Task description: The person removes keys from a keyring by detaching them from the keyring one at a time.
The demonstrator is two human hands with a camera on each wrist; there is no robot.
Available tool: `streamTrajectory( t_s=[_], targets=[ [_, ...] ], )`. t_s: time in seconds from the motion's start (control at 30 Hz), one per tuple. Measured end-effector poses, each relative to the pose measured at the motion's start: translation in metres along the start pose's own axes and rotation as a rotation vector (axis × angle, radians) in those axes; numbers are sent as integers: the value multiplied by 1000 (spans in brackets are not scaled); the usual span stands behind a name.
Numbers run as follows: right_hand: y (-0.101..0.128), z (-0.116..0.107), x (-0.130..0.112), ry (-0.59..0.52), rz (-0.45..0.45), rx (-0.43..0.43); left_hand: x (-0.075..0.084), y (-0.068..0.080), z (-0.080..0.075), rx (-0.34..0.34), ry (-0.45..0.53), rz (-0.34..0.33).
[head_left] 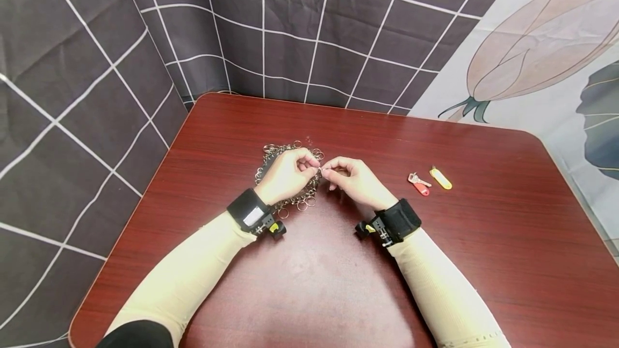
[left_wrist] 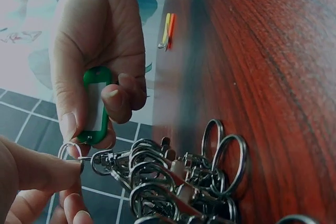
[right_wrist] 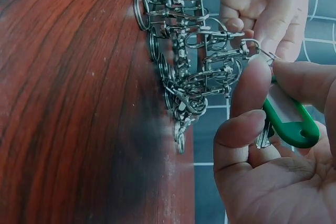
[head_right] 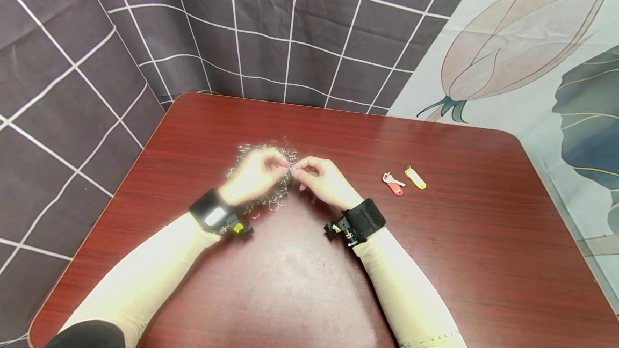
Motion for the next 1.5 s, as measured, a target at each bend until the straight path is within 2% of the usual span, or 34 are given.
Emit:
streamTrajectory(
  t_s=[0.37,0.7,0.93,1.13,1.27,1.5],
  targets=[
    [0,2,3,48,-23,25,-3,2,3,-20,-15,-2],
    [1,-2,-2,100,-74,74,-3,3,10,-115,-137,-7],
    [3,-4,-9,124,-74,108,-2,5,14,-191,-132,-3],
    [1,-6,-5,94,-79,120,0,4,11,-172,-90,10],
    [1,-6,-4,59,-67,112,0,4,9,-144,-95,-8],
    [1,-5,-4,122,-61,97,-1,3,5,-87,-66,-50]
  ],
)
Point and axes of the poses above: each hand's wrist, its own y-axis away from the middle knuckle, its own z-axis out of the palm, x = y × z, the point moved 7 cm from there along -y, towards the middle knuckle, and after that the axes turned 9 degrees about -y, right-handed, at the moved point
